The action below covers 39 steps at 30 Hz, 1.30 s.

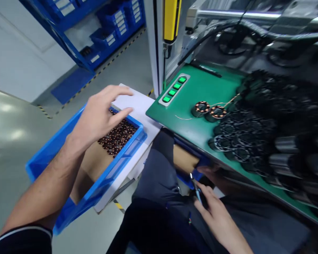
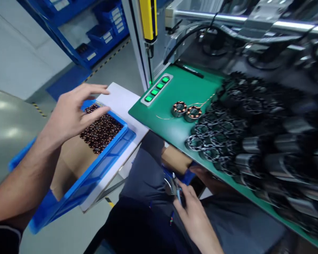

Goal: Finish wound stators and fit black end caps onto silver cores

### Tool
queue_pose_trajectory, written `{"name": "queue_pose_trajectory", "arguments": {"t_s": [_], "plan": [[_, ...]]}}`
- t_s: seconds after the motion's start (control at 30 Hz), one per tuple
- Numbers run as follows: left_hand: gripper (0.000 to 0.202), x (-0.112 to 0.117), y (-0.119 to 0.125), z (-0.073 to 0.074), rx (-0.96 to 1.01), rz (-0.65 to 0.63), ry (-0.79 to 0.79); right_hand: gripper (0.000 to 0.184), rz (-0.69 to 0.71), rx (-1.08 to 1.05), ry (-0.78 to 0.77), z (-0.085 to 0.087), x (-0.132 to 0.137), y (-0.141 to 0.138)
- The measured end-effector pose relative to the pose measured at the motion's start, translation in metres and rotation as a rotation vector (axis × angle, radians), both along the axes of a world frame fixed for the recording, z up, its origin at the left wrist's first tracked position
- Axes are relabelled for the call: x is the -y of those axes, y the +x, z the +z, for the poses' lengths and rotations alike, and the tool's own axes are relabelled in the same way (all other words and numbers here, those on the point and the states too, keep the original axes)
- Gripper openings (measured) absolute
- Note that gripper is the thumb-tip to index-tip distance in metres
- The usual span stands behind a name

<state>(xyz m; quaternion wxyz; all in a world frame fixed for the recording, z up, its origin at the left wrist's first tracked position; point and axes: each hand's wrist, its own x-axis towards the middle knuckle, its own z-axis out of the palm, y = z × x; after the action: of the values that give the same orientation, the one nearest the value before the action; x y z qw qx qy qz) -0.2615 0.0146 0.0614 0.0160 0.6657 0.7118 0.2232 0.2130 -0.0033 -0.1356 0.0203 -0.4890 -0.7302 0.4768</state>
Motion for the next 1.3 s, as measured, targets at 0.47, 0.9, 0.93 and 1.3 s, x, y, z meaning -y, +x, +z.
{"name": "queue_pose_trajectory", "arguments": {"t_s": [0.47,0.9,0.93,1.3], "plan": [[0.017,-0.103,0.125,-0.039,0.232,-0.311,0.143,0.062,-0.188,-0.021,0.155,0.034,0.025,0.046],[0.027,0.023,0.224,-0.058,0.481,-0.402,0.116,0.070,-0.213,-0.466,0.263,0.108,0.016,-0.015],[0.027,0.023,0.225,-0.060,0.485,-0.405,0.109,0.071,-0.209,-0.461,0.259,0.107,0.016,-0.014],[0.024,0.022,0.228,-0.055,0.511,-0.449,0.110,0.067,-0.208,-0.460,0.330,0.113,0.017,-0.010]]}}
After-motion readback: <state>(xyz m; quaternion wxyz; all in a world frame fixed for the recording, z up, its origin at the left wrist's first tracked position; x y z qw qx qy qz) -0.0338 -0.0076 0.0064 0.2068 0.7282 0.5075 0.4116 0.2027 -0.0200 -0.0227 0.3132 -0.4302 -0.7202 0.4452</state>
